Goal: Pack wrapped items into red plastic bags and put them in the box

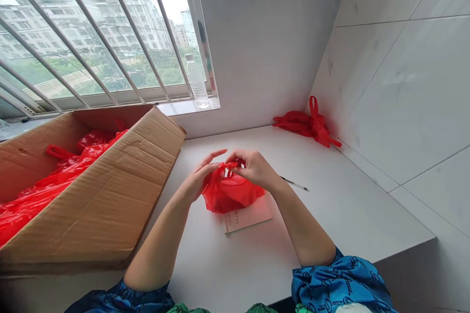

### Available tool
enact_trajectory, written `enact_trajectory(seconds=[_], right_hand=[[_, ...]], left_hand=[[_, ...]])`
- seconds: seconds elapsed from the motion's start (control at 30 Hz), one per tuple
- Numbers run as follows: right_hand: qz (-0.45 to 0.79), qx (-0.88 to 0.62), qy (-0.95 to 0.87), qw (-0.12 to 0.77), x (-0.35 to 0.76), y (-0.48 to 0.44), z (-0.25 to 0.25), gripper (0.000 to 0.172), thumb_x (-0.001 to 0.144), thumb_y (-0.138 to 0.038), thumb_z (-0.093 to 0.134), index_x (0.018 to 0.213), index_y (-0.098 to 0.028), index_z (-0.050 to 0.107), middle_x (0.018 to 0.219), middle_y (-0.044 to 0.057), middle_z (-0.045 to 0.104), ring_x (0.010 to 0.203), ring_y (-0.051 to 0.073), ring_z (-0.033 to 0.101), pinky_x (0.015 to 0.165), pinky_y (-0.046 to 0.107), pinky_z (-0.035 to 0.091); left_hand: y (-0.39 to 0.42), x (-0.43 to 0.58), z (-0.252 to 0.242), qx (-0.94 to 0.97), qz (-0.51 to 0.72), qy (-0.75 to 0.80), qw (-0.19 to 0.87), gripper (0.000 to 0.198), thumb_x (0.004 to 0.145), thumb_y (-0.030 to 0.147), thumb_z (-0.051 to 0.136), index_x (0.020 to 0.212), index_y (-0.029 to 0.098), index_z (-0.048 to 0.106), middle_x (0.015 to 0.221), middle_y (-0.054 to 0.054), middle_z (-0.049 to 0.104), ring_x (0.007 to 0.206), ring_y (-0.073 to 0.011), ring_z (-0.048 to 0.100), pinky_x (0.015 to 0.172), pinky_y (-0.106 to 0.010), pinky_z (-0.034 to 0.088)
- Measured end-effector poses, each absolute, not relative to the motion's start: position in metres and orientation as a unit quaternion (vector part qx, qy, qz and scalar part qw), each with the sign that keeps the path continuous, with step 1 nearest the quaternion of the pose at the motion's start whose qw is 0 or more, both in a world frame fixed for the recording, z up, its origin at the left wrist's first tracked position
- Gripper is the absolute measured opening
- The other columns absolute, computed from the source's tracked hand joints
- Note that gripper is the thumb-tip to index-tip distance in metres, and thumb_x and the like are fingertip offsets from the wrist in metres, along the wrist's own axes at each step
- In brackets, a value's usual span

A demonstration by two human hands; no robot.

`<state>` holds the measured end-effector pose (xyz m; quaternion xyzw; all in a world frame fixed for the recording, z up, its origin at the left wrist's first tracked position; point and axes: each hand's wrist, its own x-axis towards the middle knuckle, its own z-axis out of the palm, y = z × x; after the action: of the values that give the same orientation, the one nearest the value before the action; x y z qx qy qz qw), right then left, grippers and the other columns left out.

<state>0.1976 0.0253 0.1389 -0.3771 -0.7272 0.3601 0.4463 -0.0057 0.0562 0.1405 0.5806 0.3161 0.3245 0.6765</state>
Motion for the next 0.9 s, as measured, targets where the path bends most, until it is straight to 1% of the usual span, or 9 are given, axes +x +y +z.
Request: enact_trajectory(seconds=[0.13, 0.27, 0.4, 0.53, 0.63, 0.7, 0.77, 0.83, 0.9], right_hand=[[0.134, -0.446, -0.761, 0.452, 0.187, 0.022, 0.136, 0.006, 0.09, -0.024, 0.058, 0.091, -0.022, 0.063, 0.1, 0.004, 0.06, 0.069, 0.012, 0.057, 0.063, 0.025, 0.046], [0.079, -0.451, -0.778, 0.43, 0.187, 0.017, 0.134, 0.015, 0.096, -0.031, 0.055, 0.087, -0.024, 0.065, 0.098, 0.004, 0.066, 0.079, 0.016, 0.062, 0.068, 0.027, 0.049], [0.11, -0.374, -0.805, 0.447, 0.199, -0.004, 0.129, 0.016, 0.095, -0.031, 0.061, 0.08, -0.026, 0.068, 0.098, 0.003, 0.073, 0.101, 0.022, 0.063, 0.085, 0.037, 0.052], [0.207, -0.363, -0.79, 0.448, 0.215, -0.037, 0.114, 0.016, 0.089, -0.03, 0.07, 0.074, -0.026, 0.068, 0.083, 0.002, 0.074, 0.089, 0.023, 0.067, 0.084, 0.042, 0.055], [0.289, -0.389, -0.761, 0.431, 0.231, -0.053, 0.102, 0.016, 0.086, -0.034, 0.073, 0.073, -0.025, 0.07, 0.084, 0.004, 0.074, 0.085, 0.023, 0.069, 0.081, 0.041, 0.056], [0.353, -0.399, -0.741, 0.41, 0.245, -0.057, 0.097, 0.014, 0.086, -0.039, 0.072, 0.084, -0.025, 0.075, 0.092, 0.006, 0.075, 0.092, 0.024, 0.07, 0.085, 0.042, 0.057], [0.389, -0.426, -0.715, 0.395, 0.259, -0.056, 0.092, 0.025, 0.089, -0.044, 0.068, 0.107, -0.027, 0.074, 0.11, 0.007, 0.073, 0.105, 0.025, 0.068, 0.094, 0.043, 0.055], [0.349, -0.49, -0.698, 0.39, 0.268, -0.052, 0.083, 0.044, 0.09, -0.048, 0.065, 0.13, -0.03, 0.062, 0.133, 0.008, 0.063, 0.12, 0.027, 0.061, 0.104, 0.047, 0.05], [0.252, -0.542, -0.713, 0.366, 0.268, -0.046, 0.072, 0.064, 0.088, -0.05, 0.066, 0.145, -0.032, 0.046, 0.151, 0.009, 0.046, 0.134, 0.03, 0.049, 0.111, 0.052, 0.041]], left_hand=[[0.053, -0.004, 0.141, 0.582, 0.3, 0.319, 0.685, 0.053, 0.097, 0.049, 0.044, 0.139, 0.019, 0.054, 0.086, -0.008, 0.07, 0.081, -0.0209, 0.066, 0.077, -0.033, 0.052], [0.054, -0.004, 0.137, 0.635, 0.328, 0.351, 0.606, 0.051, 0.094, 0.055, 0.048, 0.119, 0.016, 0.07, 0.1, -0.011, 0.073, 0.087, -0.0215, 0.067, 0.077, -0.031, 0.053], [0.067, -0.013, 0.125, 0.682, 0.41, 0.407, 0.449, 0.038, 0.091, 0.046, 0.058, 0.11, 0.017, 0.072, 0.099, -0.009, 0.075, 0.09, -0.0205, 0.069, 0.079, -0.029, 0.054], [0.087, -0.024, 0.106, 0.718, 0.443, 0.483, 0.234, 0.026, 0.093, 0.034, 0.055, 0.105, 0.02, 0.074, 0.1, -0.006, 0.075, 0.087, -0.0175, 0.069, 0.087, -0.03, 0.052], [0.095, -0.026, 0.094, 0.714, 0.439, 0.505, 0.204, 0.024, 0.093, 0.031, 0.055, 0.101, 0.019, 0.074, 0.099, -0.008, 0.074, 0.087, -0.0188, 0.067, 0.089, -0.033, 0.05], [0.095, -0.026, 0.089, 0.716, 0.437, 0.503, 0.209, 0.027, 0.095, 0.033, 0.052, 0.107, 0.018, 0.071, 0.097, -0.007, 0.074, 0.088, -0.0182, 0.068, 0.087, -0.032, 0.05], [0.089, -0.027, 0.086, 0.711, 0.434, 0.501, 0.236, 0.04, 0.097, 0.039, 0.048, 0.131, 0.019, 0.058, 0.101, -0.008, 0.073, 0.093, -0.0177, 0.068, 0.085, -0.03, 0.05], [0.079, -0.031, 0.084, 0.704, 0.409, 0.513, 0.271, 0.061, 0.098, 0.049, 0.046, 0.15, 0.019, 0.035, 0.116, -0.011, 0.069, 0.105, -0.0199, 0.067, 0.088, -0.032, 0.05], [0.066, -0.036, 0.08, 0.714, 0.35, 0.532, 0.293, 0.072, 0.096, 0.057, 0.043, 0.154, 0.017, 0.026, 0.133, -0.017, 0.06, 0.122, -0.0253, 0.059, 0.095, -0.037, 0.048]])
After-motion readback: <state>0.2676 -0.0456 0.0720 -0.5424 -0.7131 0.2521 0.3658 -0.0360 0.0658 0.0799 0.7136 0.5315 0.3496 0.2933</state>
